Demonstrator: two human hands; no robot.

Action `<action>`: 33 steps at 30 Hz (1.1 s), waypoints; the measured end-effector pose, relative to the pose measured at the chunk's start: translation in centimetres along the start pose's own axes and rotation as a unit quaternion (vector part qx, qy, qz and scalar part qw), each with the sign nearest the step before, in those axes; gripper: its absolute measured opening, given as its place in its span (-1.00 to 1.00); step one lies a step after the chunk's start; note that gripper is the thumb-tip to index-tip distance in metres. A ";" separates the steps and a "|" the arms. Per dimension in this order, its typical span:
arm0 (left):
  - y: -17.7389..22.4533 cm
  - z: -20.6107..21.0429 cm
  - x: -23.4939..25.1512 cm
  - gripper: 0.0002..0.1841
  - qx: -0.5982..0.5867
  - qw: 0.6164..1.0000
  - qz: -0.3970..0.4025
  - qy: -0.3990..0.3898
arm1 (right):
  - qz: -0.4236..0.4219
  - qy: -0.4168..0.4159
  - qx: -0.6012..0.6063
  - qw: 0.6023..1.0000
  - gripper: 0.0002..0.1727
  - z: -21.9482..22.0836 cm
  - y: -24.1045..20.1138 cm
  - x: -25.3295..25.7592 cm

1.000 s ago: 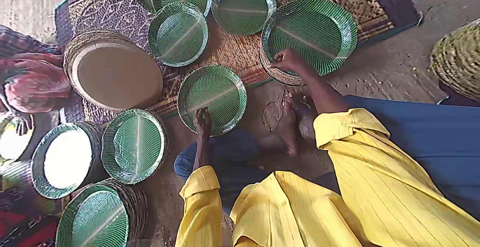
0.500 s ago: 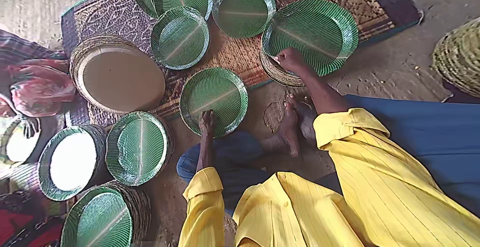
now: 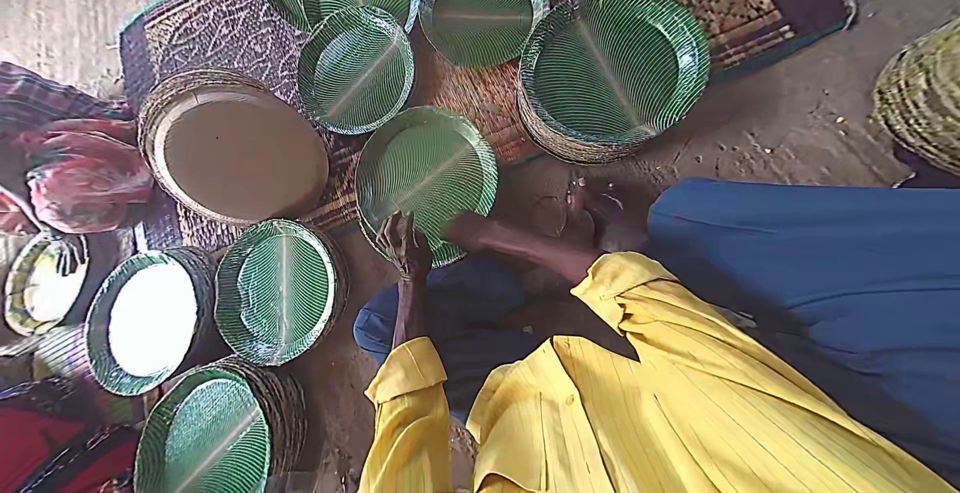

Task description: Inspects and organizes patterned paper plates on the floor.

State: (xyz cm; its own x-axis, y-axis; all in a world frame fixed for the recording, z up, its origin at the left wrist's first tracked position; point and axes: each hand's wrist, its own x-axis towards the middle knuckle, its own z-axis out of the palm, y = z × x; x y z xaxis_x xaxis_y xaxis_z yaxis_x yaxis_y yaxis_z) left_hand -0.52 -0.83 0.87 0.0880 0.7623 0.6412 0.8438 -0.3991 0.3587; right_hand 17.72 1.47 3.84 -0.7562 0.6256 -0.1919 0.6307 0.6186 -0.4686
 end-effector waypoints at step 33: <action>-0.2 0.8 1.2 -0.58 -0.107 0.914 -0.172 -0.351 | 0.427 0.245 0.102 0.864 -0.66 -12.4 16.6 -12.9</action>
State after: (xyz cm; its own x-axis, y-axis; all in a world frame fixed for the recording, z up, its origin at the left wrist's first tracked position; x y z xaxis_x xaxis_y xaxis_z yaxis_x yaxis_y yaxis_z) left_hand -0.13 0.59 1.02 0.2187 0.9705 -0.1018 0.7696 -0.1074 0.6294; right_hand 40.08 9.56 9.19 0.1670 0.9696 -0.1786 0.8402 -0.2348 -0.4888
